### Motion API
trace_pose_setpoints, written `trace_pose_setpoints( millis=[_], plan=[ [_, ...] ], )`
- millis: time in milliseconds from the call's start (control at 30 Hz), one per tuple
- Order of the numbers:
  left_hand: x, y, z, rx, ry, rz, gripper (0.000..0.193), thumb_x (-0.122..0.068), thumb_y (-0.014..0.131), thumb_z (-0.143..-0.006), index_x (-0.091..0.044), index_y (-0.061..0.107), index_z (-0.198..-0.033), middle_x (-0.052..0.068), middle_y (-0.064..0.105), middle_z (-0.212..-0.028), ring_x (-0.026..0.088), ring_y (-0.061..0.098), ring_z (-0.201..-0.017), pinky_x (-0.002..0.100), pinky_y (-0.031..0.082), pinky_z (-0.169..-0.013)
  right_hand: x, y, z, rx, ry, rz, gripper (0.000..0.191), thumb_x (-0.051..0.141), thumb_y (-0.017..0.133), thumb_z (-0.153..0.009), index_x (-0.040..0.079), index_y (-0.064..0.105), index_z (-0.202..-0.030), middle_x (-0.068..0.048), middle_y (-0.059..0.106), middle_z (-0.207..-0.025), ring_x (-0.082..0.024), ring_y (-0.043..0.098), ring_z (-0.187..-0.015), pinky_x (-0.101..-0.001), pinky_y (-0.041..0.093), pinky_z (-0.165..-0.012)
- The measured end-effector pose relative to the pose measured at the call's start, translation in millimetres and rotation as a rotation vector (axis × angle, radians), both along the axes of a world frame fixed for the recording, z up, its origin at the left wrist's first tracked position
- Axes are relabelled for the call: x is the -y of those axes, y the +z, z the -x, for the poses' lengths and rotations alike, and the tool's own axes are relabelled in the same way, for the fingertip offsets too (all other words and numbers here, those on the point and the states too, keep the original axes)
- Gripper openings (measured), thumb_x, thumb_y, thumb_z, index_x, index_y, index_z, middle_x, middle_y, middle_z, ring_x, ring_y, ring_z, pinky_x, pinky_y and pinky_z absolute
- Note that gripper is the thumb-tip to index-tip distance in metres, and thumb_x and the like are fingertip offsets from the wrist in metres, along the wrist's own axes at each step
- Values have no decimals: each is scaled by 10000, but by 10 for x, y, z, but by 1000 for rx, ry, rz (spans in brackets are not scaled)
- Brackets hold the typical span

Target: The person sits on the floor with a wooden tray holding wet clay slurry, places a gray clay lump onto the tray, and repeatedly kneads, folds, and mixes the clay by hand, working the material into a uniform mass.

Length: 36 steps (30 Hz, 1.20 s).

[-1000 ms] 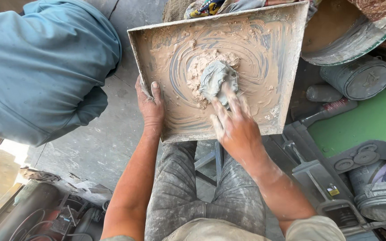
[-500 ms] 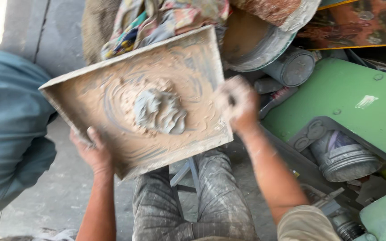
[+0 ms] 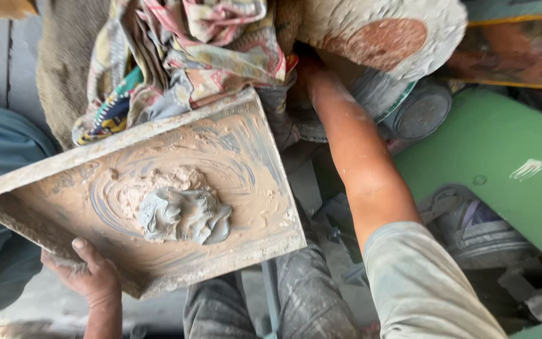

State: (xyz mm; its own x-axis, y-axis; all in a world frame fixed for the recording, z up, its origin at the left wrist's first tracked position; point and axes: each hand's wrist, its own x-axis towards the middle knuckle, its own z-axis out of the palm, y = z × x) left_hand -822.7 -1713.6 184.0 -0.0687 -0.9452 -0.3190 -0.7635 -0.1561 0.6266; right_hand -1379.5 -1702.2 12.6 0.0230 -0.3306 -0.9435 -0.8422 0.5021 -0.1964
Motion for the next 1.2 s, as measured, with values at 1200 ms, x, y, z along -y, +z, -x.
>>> trace_pose_setpoints(
  millis=[1200],
  plan=[
    [14, 2, 12, 21, 38, -71, 665, -322, 630, -1178, 63, 259, -1574, 239, 426, -1528, 305, 458, -1445, 416, 388, -1229, -613, -200, 110, -2, -61, -16, 382, 256, 801, -873, 60, 699, -1185, -161, 713, -1178, -341, 668, -1099, -427, 552, -952]
  ],
)
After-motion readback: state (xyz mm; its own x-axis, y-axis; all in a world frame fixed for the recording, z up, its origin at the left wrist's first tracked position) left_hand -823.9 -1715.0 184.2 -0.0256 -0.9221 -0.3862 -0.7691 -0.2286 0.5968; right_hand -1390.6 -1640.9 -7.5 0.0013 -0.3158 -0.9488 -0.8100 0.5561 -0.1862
